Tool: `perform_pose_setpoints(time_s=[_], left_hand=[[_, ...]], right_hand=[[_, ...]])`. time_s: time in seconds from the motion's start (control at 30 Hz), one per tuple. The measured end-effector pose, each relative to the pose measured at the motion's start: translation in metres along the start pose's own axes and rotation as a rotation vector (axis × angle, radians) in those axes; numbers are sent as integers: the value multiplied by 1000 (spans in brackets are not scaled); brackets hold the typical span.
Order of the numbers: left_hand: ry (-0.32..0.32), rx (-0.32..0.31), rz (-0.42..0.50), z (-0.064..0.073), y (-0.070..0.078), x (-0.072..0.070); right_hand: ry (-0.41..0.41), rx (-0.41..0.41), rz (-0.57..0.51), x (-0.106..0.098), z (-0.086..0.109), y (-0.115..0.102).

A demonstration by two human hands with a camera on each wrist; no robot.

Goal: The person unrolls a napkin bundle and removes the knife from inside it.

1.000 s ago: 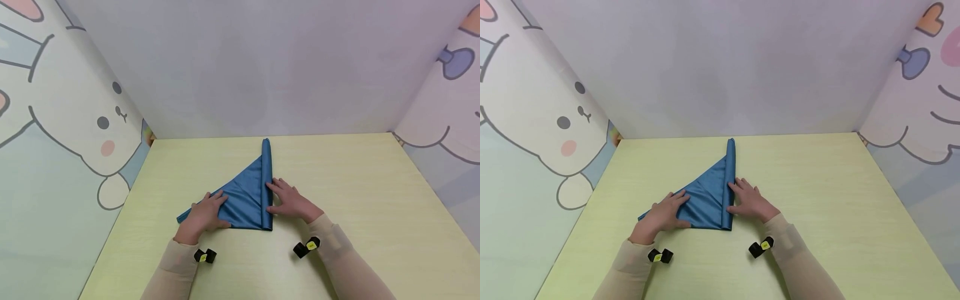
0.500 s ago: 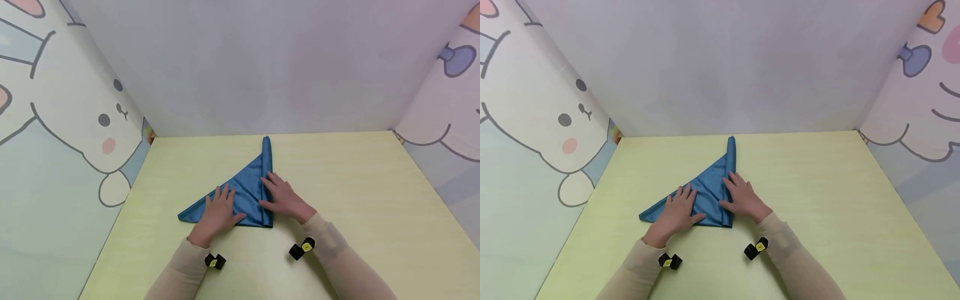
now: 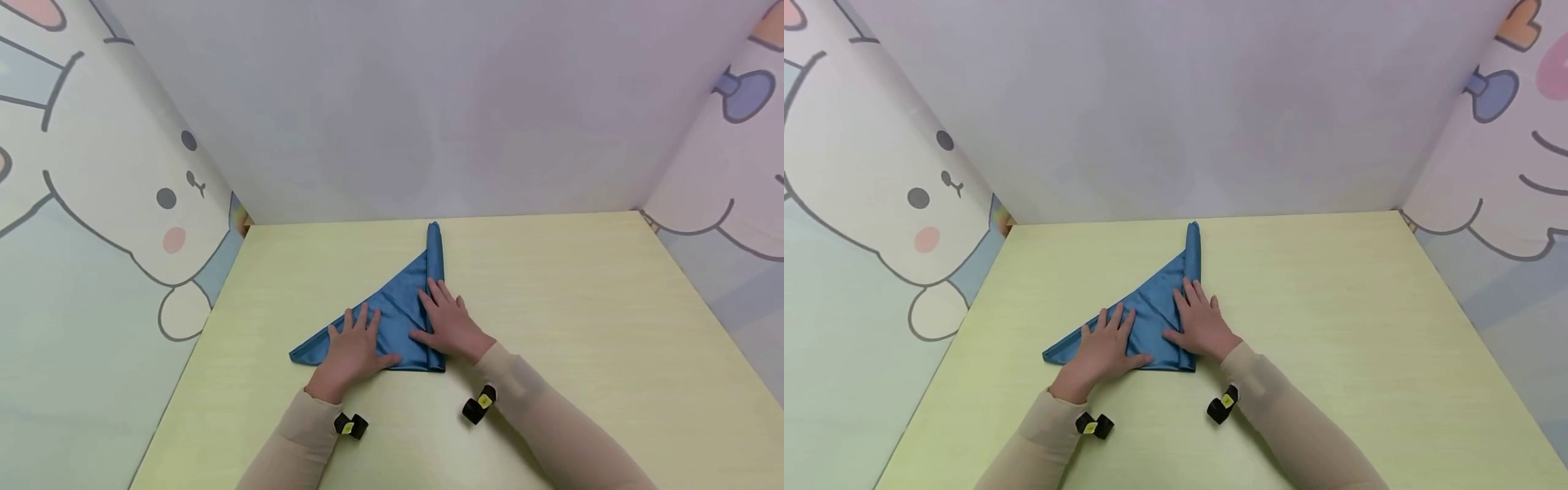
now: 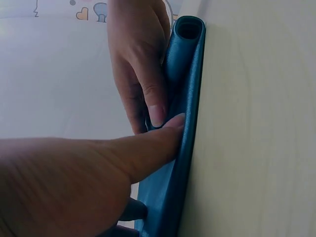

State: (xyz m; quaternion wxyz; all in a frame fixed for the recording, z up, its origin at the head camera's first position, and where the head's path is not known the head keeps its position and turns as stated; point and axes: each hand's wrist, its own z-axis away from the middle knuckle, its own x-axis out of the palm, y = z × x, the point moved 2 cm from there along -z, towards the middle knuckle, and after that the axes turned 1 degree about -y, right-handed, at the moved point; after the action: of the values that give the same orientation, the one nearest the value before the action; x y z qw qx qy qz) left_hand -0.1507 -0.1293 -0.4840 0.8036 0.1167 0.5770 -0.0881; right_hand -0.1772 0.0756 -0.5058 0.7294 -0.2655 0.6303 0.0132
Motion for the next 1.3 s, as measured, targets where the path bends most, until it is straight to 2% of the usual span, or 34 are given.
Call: perform_pose_setpoints(time_s=[0.3, 0.63, 0.9, 1.3], left_hand=[[-9, 16, 14, 4, 0, -5], [-14, 27, 1, 0, -2, 1], [-20, 10, 14, 3, -4, -1], [-12, 7, -17, 4, -5, 2]], right_hand=[[-1, -2, -45, 0, 3, 5], [4, -5, -80, -2, 6, 10], [-1, -21, -78, -4, 7, 9], [-3, -18, -95, -5, 9, 10]])
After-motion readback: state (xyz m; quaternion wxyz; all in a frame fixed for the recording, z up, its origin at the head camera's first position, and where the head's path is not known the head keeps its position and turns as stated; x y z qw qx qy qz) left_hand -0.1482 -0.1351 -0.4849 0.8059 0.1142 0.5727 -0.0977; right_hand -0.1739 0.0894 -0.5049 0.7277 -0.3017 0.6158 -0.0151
